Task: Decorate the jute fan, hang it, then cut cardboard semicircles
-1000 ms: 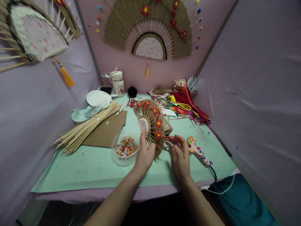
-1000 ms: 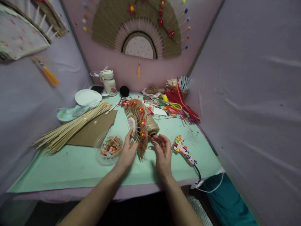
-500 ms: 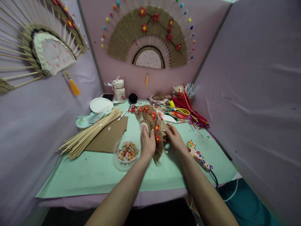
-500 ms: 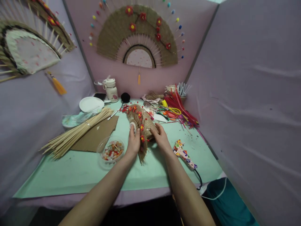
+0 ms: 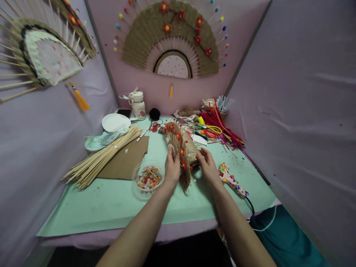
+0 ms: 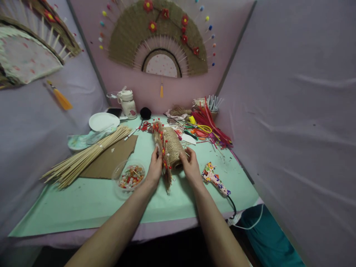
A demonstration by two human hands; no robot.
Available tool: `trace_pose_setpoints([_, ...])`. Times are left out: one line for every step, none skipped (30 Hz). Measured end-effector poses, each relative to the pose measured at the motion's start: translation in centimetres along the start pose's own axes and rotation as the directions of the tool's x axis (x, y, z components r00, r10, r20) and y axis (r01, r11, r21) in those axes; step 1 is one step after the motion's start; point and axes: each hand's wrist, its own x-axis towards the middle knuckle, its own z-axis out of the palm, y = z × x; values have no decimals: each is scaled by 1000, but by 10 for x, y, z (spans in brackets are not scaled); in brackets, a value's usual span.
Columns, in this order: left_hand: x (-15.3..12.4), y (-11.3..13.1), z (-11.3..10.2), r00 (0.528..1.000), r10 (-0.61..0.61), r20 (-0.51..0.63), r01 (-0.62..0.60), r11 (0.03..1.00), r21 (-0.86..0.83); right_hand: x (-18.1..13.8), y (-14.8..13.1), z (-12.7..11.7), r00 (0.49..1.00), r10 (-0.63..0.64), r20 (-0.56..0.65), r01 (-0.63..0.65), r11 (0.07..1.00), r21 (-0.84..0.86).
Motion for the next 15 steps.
trace_pose_setpoints([0,-1,0,1000,3,-2,-3,1000,4,-3,0,-1,1000,-16,-14,16,1000,-10])
trace_pose_setpoints([0,-2,0,1000,10,-4,-10,1000,8,-6,1,-2,999,-31,-28,31,999,-21])
trace_pose_setpoints([0,-2,0,1000,18,-7,-18,1000,13,-8,2,-3,998,-46,-43,45,998,-32])
trace_pose_setpoints([0,-3,0,1000,27,-10,-26,999,18,-10,3,-5,996,-62,-56,60,997,-40])
trace_pose_setpoints([-1,-3,0,999,34,-16,-34,999,22,-12,4,-6,995,-76,-68,73,996,-44])
trace_pose_setpoints([-2,-2,-1,999,41,-23,-40,999,26,-13,5,-7,993,-86,-78,83,996,-43])
trace_pose_setpoints([-3,-2,-1,998,47,-30,-46,999,28,-14,6,-7,992,-93,-85,90,995,-37])
trace_pose_setpoints([-5,-1,-1,998,56,-35,-55,998,27,-14,7,-8,991,-100,-88,98,995,-30])
trace_pose_setpoints([-6,0,-2,997,69,-39,-68,997,23,-15,8,-8,990,-109,-88,107,994,-24])
trace_pose_setpoints([-8,1,-2,996,85,-41,-85,996,14,-15,9,-8,989,-121,-86,120,993,-21])
trace_pose_setpoints([-10,2,-2,994,102,-41,-101,995,5,-15,9,-8,987,-136,-81,135,991,-22])
trace_pose_setpoints([-11,3,-3,993,114,-40,-114,993,-4,-15,9,-8,985,-152,-77,150,988,-24])
trace_pose_setpoints([-12,4,-3,992,122,-36,-122,992,-10,-16,8,-8,984,-164,-72,163,986,-24])
trace_pose_setpoints([-13,4,-3,991,128,-32,-128,992,-12,-18,7,-8,982,-173,-70,172,985,-22])
trace_pose_setpoints([-13,5,-3,991,135,-24,-135,991,-10,-19,5,-8,981,-180,-71,179,984,-16])
